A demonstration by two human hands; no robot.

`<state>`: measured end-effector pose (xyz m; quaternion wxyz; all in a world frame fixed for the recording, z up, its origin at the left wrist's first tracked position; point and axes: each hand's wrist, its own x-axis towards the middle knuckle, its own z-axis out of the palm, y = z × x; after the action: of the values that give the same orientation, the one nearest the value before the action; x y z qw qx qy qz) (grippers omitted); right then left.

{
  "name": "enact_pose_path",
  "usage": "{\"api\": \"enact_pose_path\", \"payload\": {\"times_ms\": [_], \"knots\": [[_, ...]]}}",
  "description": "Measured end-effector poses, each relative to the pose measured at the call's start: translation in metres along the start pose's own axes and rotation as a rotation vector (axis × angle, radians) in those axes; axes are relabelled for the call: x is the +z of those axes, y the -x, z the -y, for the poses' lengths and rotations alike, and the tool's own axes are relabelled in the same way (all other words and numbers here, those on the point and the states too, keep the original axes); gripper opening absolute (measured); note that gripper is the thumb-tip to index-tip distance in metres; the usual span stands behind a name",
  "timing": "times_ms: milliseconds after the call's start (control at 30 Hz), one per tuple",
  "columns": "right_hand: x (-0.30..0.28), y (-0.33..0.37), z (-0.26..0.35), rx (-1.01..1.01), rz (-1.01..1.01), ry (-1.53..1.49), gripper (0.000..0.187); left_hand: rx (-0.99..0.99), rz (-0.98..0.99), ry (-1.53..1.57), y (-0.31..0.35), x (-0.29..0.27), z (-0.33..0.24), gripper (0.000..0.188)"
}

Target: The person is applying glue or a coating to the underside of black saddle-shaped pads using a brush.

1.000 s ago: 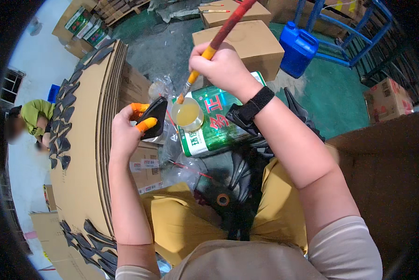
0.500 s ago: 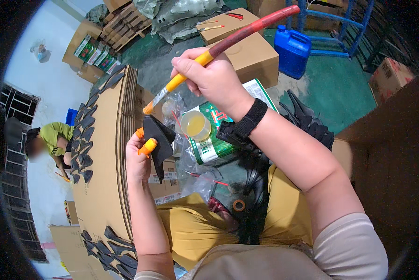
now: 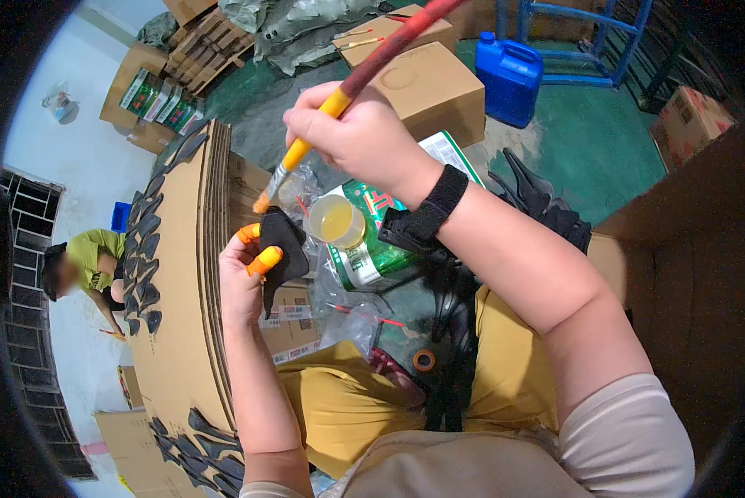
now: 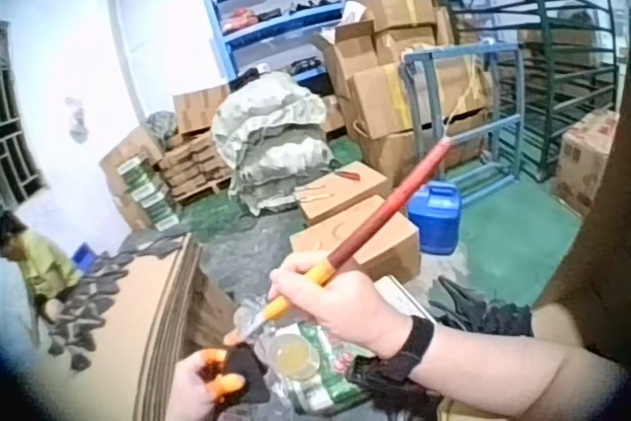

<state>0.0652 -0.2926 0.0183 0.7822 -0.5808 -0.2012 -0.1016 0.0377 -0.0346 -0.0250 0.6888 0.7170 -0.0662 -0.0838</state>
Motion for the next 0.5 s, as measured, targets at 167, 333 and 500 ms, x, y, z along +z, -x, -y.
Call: {"api": "enact_pose_path", "payload": {"times_ms": [167,333,500], "knots": [[-0.004,-0.002,-0.005,-0.024,-0.008,0.095,0.020,0.001,0.010,0.023,-0.001,-0.002,0.001,0.035],[-0.005,-0.004,-0.015,0.041,-0.031,0.073,0.019,-0.025,-0.018,0.146,-0.004,-0.005,0.002,0.031],[0.002,-0.008,-0.046,0.019,-0.055,0.131,0.018,0.011,-0.085,0.343,-0.011,-0.011,0.011,0.031]]}}
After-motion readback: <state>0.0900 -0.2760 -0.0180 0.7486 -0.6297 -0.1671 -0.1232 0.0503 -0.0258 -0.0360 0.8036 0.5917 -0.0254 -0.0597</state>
